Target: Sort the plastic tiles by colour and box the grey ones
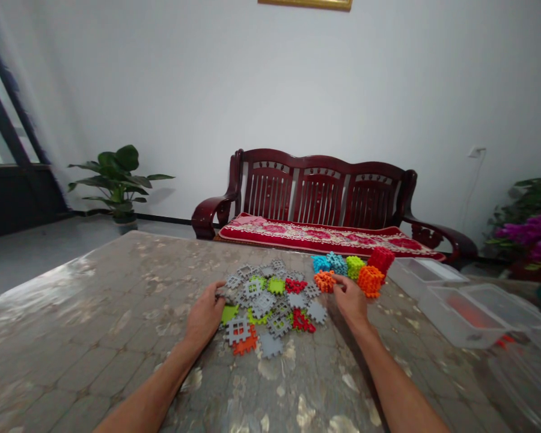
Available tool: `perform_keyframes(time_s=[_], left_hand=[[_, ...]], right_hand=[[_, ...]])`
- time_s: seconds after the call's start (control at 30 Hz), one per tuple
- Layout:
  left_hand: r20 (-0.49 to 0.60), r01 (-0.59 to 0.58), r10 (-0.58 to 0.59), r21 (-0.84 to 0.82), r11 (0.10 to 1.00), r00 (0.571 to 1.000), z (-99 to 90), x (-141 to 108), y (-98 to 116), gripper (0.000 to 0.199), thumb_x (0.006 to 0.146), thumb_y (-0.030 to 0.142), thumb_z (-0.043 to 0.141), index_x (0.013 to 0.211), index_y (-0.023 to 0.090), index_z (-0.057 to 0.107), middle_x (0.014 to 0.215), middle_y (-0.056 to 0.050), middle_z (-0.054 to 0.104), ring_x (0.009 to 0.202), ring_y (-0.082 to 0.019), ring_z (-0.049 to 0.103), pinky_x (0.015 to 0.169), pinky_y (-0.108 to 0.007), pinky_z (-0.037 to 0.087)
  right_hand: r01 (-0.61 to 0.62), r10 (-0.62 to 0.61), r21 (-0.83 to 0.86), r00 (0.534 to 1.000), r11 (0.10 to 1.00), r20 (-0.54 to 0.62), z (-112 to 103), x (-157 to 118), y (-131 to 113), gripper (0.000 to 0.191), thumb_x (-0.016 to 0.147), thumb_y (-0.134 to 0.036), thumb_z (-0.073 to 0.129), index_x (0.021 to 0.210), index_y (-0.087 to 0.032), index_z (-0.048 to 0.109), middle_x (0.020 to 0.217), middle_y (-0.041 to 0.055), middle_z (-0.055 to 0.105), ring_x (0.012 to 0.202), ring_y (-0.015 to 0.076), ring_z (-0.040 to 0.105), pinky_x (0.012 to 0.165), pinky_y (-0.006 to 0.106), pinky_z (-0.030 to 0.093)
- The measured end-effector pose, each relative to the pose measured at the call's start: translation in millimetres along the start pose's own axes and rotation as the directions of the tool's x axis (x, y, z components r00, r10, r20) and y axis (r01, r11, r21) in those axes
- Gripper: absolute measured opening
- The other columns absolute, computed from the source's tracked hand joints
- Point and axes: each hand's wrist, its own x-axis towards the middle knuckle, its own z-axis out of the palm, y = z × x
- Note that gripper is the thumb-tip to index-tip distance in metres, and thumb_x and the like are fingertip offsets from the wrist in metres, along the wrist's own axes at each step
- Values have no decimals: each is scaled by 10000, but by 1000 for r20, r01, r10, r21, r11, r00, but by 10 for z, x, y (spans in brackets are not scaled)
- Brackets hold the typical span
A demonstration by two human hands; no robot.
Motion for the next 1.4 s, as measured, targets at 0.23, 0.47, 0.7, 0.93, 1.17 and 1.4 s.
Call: perform_keyframes(time_s=[0.23,0.47,0.7,0.93,1.17,1.4], left_hand=[[-12,54,-55,-67,996,998,1,2,-5,514,891,187,453,1404,158,474,1142,-97,761,1013,-251,718,896,-355,527],[-56,30,-39,-141,989,998,40,30,-70,571,831,112,459,1399,165,464,1196,-96,746,992,-230,726,911,-354,527],[-82,42,-57,-173,984,995,15,55,-66,520,898,306,505,1391,144,513,983,-86,774,892,-242,737,830,-343,532],[-75,56,-66,-136,989,995,5,70,-57,467,888,314,517,1325,158,567,900,-55,768,878,-237,731,821,-332,524],[-120,73,-103,-236,969,987,-33,72,-37,422,871,248,508,1275,160,594,1098,-95,747,846,-190,728,871,-317,537],[-112,93,-128,-272,958,985,-40,90,-28,414,847,212,517,1248,177,613,1092,-76,754,839,-182,725,855,-310,543]], right_hand=[[66,-67,-89,998,994,-12,-29,7,5,356,903,-345,493,1122,-219,744,1085,69,761,1001,225,677,903,346,500],[112,-115,-191,993,975,-6,-95,-10,23,307,926,-306,501,1097,-226,743,1073,71,729,1021,212,650,917,330,468],[260,-263,-98,965,961,-17,-113,-126,-155,291,903,-306,506,1006,-218,764,980,72,723,939,213,654,853,316,480],[314,-305,11,913,949,271,-137,-323,-371,283,808,-268,574,1014,-232,765,985,37,744,749,174,642,758,303,501],[365,-329,14,822,931,465,-271,-484,-313,500,703,-235,671,1201,-216,711,1226,83,693,1167,257,593,1048,401,442],[295,-276,-3,895,955,350,-282,-545,-100,587,681,-216,634,1268,-219,666,1253,86,686,1165,260,597,1060,431,446]])
